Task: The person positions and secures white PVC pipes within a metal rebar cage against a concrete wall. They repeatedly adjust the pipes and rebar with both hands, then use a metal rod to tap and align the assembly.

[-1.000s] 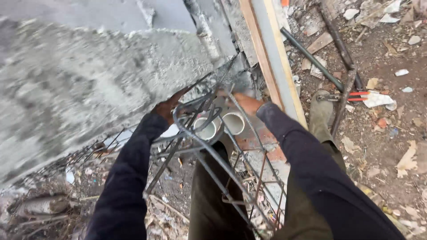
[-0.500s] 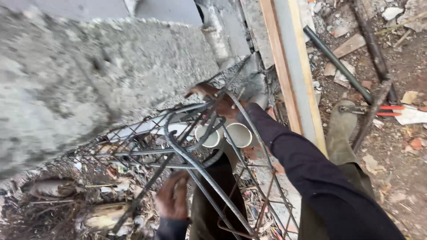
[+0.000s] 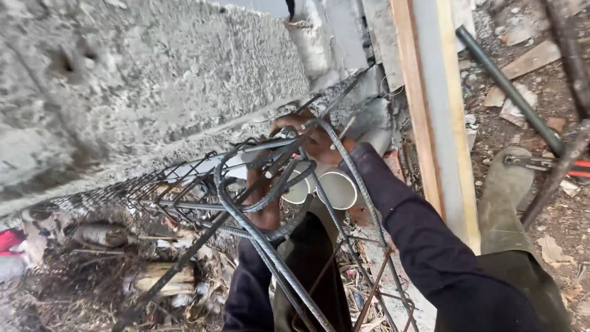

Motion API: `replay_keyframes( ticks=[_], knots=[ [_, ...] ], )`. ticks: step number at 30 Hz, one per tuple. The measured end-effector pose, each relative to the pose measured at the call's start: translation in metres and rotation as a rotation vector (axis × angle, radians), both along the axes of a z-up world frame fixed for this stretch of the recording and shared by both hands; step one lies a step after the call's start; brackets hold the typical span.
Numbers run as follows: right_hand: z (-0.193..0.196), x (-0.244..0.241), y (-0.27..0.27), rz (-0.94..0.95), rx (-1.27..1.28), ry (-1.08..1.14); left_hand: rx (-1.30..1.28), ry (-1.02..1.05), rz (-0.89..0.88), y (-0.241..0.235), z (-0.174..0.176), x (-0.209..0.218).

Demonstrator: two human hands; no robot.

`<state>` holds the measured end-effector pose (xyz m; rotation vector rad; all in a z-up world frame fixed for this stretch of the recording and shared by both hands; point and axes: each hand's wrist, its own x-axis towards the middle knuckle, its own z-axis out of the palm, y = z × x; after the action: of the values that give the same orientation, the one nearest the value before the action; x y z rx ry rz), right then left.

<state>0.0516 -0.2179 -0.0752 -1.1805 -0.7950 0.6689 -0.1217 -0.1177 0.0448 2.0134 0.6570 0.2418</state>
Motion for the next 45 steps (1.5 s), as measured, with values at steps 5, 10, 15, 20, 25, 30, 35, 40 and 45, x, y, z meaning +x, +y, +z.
replay_keyframes(
  ticks=[5,10,15,20,25,30,35,40,45],
  knots=[
    [0.003,0.002,-0.005,0.011,0.182,0.034,0.464,0.024,-0.027,-0.001,0.006,0.042],
    [0.007,0.008,-0.012,0.036,0.054,-0.030,0.776,0.235,-0.253,0.028,0.026,0.061],
    [-0.003,-0.001,-0.001,0.025,0.087,-0.008,0.397,-0.054,-0.306,0.043,0.011,0.057],
    [-0.017,-0.014,-0.007,-0.020,0.039,0.022,0.567,0.174,-0.364,0.071,-0.007,0.059],
    [0.002,-0.003,-0.009,0.057,-0.008,-0.016,0.819,0.304,-0.358,0.042,0.020,0.064],
    [0.010,0.002,-0.016,0.048,0.037,0.011,0.792,0.354,-0.363,0.014,0.039,0.075],
    [0.010,0.011,-0.014,0.095,-0.021,0.046,0.769,0.507,-0.398,0.034,0.034,0.077],
    [-0.017,-0.003,-0.007,0.059,-0.134,-0.070,0.703,0.618,-0.325,0.041,0.022,0.083],
    [-0.063,-0.053,-0.024,-0.227,-0.123,-0.811,0.624,0.632,-0.284,0.034,0.029,0.079]
  ],
)
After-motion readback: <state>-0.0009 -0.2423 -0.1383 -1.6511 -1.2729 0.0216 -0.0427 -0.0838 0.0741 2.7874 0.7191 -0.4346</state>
